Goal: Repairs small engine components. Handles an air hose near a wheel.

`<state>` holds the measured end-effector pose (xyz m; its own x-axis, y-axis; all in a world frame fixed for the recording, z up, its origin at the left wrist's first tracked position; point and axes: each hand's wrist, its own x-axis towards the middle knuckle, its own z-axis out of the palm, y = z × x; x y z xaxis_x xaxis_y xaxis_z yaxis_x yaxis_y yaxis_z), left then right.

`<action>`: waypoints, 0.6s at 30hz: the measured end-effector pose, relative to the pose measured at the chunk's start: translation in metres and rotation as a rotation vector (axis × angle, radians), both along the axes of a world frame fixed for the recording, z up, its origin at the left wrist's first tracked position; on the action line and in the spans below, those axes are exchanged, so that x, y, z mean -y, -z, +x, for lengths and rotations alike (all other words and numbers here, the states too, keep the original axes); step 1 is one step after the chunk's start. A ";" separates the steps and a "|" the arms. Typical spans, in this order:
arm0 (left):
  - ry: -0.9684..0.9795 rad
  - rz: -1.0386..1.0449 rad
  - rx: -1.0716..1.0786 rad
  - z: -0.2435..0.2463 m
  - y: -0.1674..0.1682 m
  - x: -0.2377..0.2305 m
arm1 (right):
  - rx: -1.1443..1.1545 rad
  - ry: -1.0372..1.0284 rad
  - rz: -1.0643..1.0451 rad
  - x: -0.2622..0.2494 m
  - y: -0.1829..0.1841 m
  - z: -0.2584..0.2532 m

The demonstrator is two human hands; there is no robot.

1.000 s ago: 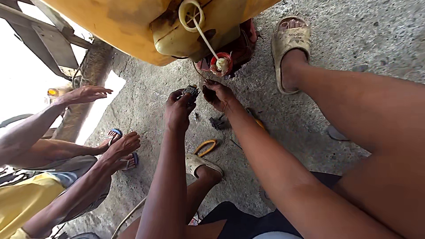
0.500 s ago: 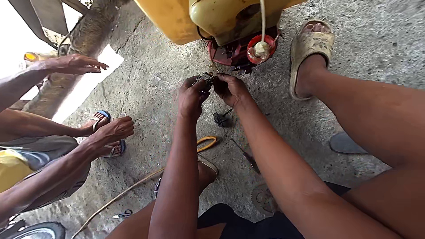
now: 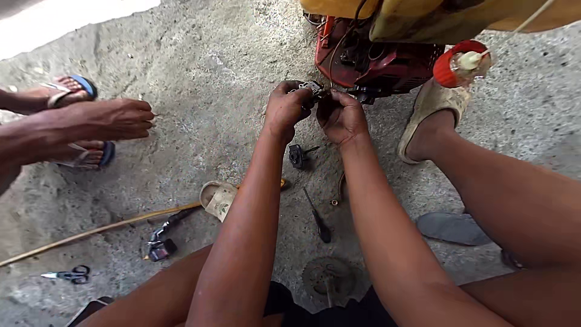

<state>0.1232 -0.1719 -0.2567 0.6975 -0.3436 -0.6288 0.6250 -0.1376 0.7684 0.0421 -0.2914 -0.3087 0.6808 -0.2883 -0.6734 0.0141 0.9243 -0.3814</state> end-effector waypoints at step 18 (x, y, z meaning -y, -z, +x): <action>-0.019 -0.008 -0.035 0.008 0.006 -0.003 | -0.038 -0.002 -0.092 0.009 0.010 0.001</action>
